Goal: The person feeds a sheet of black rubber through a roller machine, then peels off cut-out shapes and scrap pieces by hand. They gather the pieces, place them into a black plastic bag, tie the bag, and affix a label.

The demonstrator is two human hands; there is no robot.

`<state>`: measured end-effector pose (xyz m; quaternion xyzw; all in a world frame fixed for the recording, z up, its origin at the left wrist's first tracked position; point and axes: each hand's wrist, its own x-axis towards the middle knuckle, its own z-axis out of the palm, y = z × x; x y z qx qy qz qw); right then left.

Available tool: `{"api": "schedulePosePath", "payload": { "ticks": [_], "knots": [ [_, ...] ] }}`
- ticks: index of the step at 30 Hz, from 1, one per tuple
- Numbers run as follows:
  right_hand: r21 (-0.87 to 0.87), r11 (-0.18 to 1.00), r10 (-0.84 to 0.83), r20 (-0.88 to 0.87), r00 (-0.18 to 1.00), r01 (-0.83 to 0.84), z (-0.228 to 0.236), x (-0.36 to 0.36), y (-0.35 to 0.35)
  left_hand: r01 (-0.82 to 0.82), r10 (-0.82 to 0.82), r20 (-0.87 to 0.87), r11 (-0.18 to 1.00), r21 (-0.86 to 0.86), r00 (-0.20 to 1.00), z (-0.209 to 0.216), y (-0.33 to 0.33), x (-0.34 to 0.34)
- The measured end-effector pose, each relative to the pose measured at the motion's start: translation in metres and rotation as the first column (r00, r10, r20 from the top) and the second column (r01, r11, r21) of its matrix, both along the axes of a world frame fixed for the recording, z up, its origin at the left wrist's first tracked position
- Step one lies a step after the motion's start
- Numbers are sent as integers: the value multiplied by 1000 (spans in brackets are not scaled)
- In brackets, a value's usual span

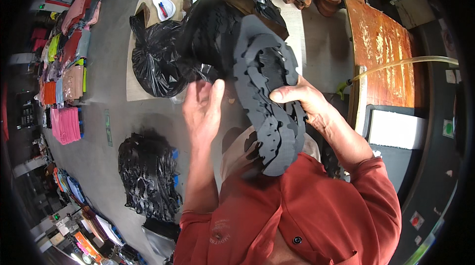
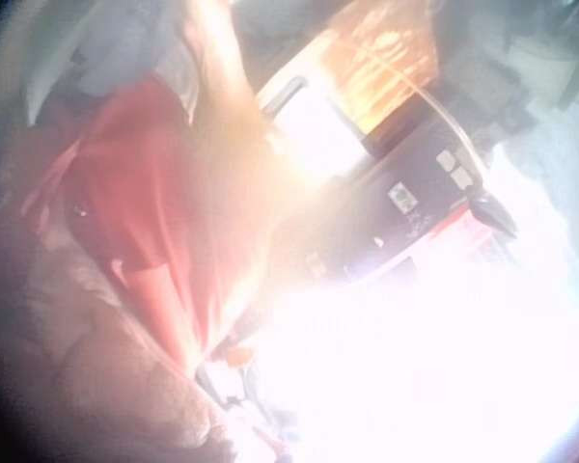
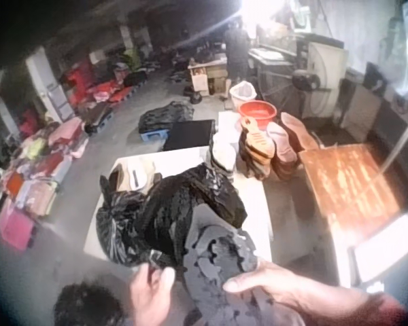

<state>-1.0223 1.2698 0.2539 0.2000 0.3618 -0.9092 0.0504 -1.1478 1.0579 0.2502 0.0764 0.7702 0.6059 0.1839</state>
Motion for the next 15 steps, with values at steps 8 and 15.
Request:
{"api": "schedulePosePath", "payload": {
  "ticks": [8, 15],
  "knots": [
    [-168, 985, 63, 228, 972, -25, 0, -48, 8, -84, 44, 100, 889, 450, 994, -17, 29, -39],
    [-101, 951, -243, 334, 911, 291, -6, -66, 13, -97, -45, 154, 596, 797, 987, -6, -36, -70]
  ]
}}
